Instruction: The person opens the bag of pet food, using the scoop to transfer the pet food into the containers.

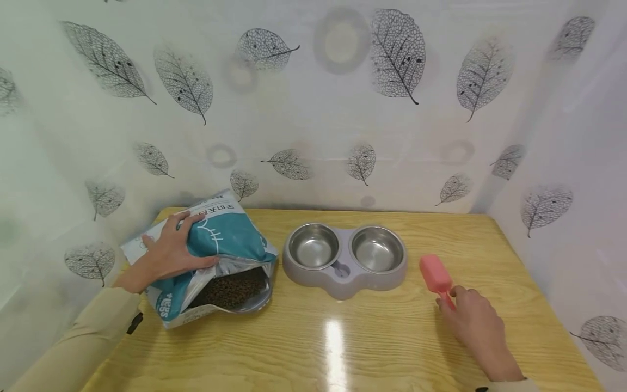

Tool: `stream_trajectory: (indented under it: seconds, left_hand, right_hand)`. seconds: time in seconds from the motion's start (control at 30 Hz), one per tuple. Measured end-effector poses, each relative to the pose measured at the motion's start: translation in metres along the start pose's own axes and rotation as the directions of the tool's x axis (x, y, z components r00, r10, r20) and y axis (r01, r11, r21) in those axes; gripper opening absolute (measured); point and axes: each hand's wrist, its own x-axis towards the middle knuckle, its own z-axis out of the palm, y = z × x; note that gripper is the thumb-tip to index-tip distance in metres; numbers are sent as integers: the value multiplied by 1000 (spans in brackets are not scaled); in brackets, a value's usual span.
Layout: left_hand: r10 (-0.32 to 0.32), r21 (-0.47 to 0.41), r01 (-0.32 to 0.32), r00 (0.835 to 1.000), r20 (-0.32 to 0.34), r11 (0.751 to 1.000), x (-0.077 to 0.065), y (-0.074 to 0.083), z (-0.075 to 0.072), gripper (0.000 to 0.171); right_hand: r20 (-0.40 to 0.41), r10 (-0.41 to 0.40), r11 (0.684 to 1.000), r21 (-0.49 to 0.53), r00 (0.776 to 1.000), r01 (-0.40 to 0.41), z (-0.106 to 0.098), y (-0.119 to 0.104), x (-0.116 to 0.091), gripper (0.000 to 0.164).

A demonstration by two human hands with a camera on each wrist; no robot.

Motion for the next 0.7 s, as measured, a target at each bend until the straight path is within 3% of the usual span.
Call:
stream_trajectory:
  seconds: [0.33,0.5,0.7]
  left_hand:
    - [-41,-30,39,998,-50,999,-4,6,9,109]
    - [-43,-28,42,999,-25,999,-5,6,9,110]
    - [-48,-26,48,998,28,998,-6,5,5,115]
  right_hand:
    - [48,-26,1000,13,999,25,7,14,17,32]
    - [39,-57,998,28,998,56,6,19,18,17]
    - [-23,-113,993,34,993,113,6,16,15,24]
